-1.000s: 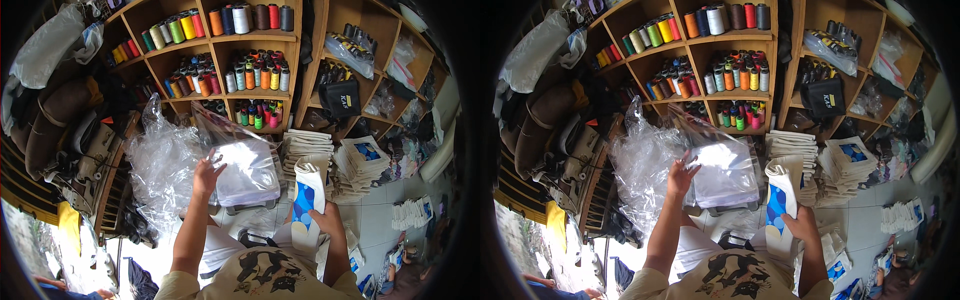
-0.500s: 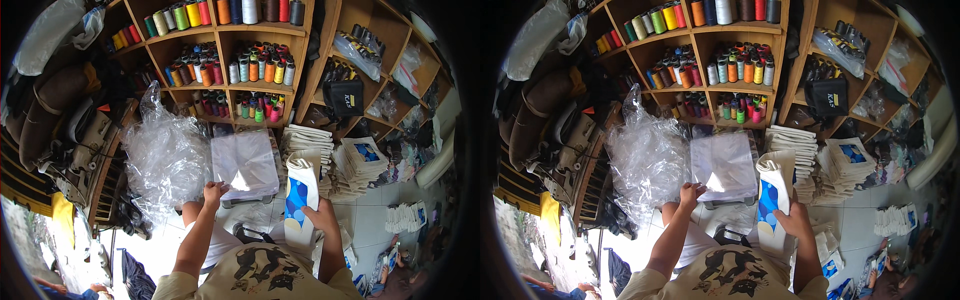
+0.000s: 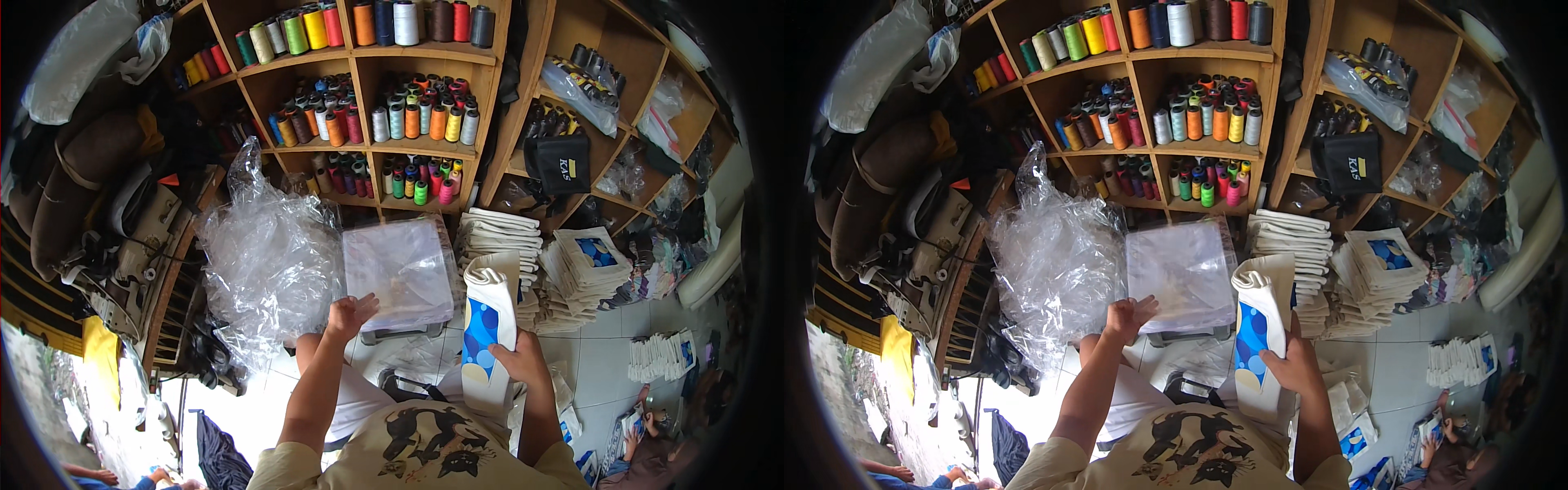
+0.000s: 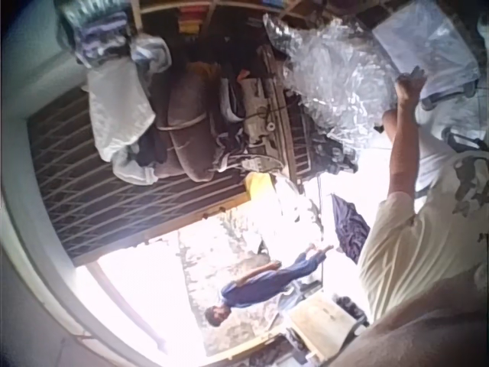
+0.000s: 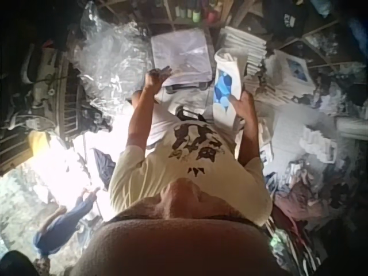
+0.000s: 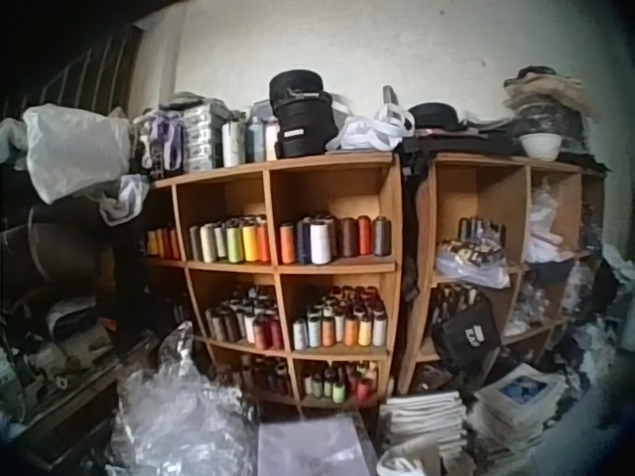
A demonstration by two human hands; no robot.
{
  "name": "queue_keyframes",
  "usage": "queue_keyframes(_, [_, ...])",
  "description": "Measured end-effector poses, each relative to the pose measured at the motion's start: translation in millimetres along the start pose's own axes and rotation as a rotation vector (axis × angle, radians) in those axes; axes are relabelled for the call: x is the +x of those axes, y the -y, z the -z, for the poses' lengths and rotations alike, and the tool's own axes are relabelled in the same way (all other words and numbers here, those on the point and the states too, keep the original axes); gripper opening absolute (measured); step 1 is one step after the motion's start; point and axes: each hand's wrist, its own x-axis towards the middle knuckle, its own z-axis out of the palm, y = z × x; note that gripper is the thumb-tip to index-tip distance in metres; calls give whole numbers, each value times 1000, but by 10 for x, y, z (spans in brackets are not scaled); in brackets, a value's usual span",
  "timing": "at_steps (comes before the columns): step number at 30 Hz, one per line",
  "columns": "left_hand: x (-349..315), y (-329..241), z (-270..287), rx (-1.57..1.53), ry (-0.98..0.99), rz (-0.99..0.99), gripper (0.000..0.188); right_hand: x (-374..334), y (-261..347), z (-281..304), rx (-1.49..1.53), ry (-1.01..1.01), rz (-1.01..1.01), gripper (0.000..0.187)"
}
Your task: Trimming loose threads from printed tote bags using scissors and stacking them.
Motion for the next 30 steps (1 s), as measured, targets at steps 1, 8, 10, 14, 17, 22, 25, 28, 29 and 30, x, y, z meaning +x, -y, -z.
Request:
queue_keyframes(1, [-3,18,-120,3,-30,75,14,-26,9,31,-2,-14,-13,46])
queue_keyframes(8, [503,-185,-339,470,-63,165,61,-111,70,67,15,-56,-4,37])
queue_keyframes(10, [635,-256,-472,758,-27,130,72,-124,43,64,29,-59,-28,36])
queue_keyframes(14, [730,-401,-722,861,-94,-48,76,-151,-4,76,46,-62,-29,36])
queue_keyframes(17, [610,-483,-583,841,-237,-155,78,-142,-16,81,44,-59,-20,35])
queue_keyframes(22, [237,-133,-197,728,-408,-184,81,-75,43,73,41,-25,-23,34])
queue_keyframes(25, [93,77,-138,664,-426,-265,81,-24,12,41,8,-9,-10,35])
queue_keyframes(28, [-12,250,-114,689,-532,-329,80,-2,39,21,-16,-57,66,34])
queue_keyframes(29, [-61,249,-87,851,-583,-338,79,-4,97,26,10,-44,41,35])
queue_keyframes(30, [-108,264,-64,848,-586,-338,79,-8,129,25,35,-34,15,35])
